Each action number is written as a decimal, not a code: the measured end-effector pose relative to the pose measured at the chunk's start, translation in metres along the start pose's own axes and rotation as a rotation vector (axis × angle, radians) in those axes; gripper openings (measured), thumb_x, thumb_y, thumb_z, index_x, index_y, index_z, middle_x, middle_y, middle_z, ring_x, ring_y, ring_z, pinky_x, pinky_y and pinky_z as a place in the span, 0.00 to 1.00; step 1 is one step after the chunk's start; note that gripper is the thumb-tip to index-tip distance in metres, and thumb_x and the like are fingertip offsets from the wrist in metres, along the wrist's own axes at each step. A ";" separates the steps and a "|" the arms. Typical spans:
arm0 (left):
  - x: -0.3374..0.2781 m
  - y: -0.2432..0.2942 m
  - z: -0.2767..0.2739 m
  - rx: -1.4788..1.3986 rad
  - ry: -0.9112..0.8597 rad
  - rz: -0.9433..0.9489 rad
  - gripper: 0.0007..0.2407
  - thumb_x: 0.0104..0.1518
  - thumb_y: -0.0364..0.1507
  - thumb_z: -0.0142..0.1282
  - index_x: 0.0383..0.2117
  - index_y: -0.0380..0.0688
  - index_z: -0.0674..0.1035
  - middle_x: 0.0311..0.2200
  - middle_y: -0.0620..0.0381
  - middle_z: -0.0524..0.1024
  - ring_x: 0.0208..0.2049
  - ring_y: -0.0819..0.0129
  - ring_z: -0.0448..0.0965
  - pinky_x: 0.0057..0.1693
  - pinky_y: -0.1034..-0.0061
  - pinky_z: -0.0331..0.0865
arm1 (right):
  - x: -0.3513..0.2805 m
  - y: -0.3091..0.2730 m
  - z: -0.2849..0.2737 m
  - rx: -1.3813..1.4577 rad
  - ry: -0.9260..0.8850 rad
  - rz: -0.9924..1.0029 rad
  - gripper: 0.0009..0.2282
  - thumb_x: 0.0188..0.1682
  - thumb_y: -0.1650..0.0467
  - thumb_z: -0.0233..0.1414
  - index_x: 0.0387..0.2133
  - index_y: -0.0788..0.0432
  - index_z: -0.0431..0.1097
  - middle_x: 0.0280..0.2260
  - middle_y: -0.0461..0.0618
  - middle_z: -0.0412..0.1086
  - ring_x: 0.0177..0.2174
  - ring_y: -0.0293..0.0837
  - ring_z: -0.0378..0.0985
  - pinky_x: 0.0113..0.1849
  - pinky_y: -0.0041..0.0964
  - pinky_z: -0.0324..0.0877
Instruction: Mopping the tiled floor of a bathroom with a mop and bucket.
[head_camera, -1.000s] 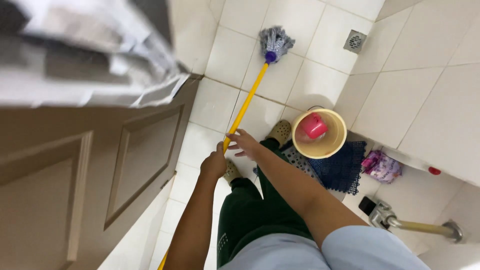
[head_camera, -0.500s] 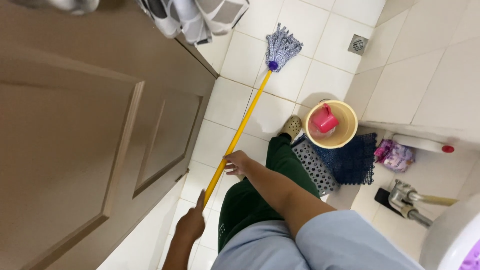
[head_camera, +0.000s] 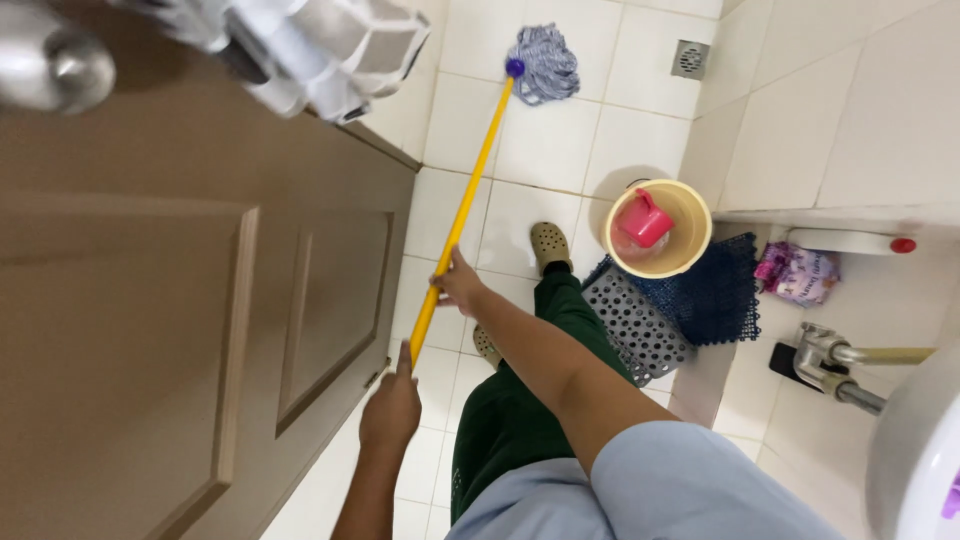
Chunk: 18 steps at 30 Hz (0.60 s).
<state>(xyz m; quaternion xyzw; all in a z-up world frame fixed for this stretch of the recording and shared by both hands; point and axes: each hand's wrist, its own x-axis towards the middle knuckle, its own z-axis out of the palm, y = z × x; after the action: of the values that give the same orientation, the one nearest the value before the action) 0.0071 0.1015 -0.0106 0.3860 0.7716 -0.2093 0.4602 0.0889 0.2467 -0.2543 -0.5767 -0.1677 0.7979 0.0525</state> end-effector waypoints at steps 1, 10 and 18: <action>0.008 0.019 -0.017 0.035 0.015 0.004 0.27 0.69 0.32 0.39 0.73 0.57 0.44 0.43 0.44 0.77 0.38 0.58 0.83 0.44 0.63 0.78 | 0.008 -0.014 -0.009 0.056 0.001 -0.062 0.42 0.51 0.78 0.52 0.71 0.40 0.28 0.50 0.60 0.69 0.41 0.52 0.79 0.47 0.58 0.77; 0.086 0.173 -0.138 0.219 0.163 0.153 0.29 0.65 0.22 0.37 0.74 0.58 0.48 0.44 0.41 0.76 0.40 0.50 0.81 0.46 0.56 0.76 | 0.050 -0.202 -0.096 0.351 0.012 -0.220 0.39 0.47 0.80 0.51 0.71 0.46 0.39 0.41 0.57 0.69 0.35 0.53 0.78 0.40 0.59 0.77; 0.106 0.289 -0.187 0.366 0.091 0.133 0.32 0.65 0.20 0.43 0.74 0.60 0.47 0.42 0.44 0.75 0.38 0.56 0.84 0.43 0.60 0.79 | 0.043 -0.294 -0.173 0.426 0.036 -0.239 0.37 0.48 0.80 0.51 0.70 0.49 0.39 0.39 0.56 0.70 0.34 0.53 0.78 0.40 0.59 0.78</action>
<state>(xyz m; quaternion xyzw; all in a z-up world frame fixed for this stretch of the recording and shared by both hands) 0.1026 0.4484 -0.0019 0.5224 0.7135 -0.2977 0.3597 0.2050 0.5703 -0.2448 -0.5429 -0.0615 0.7929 0.2698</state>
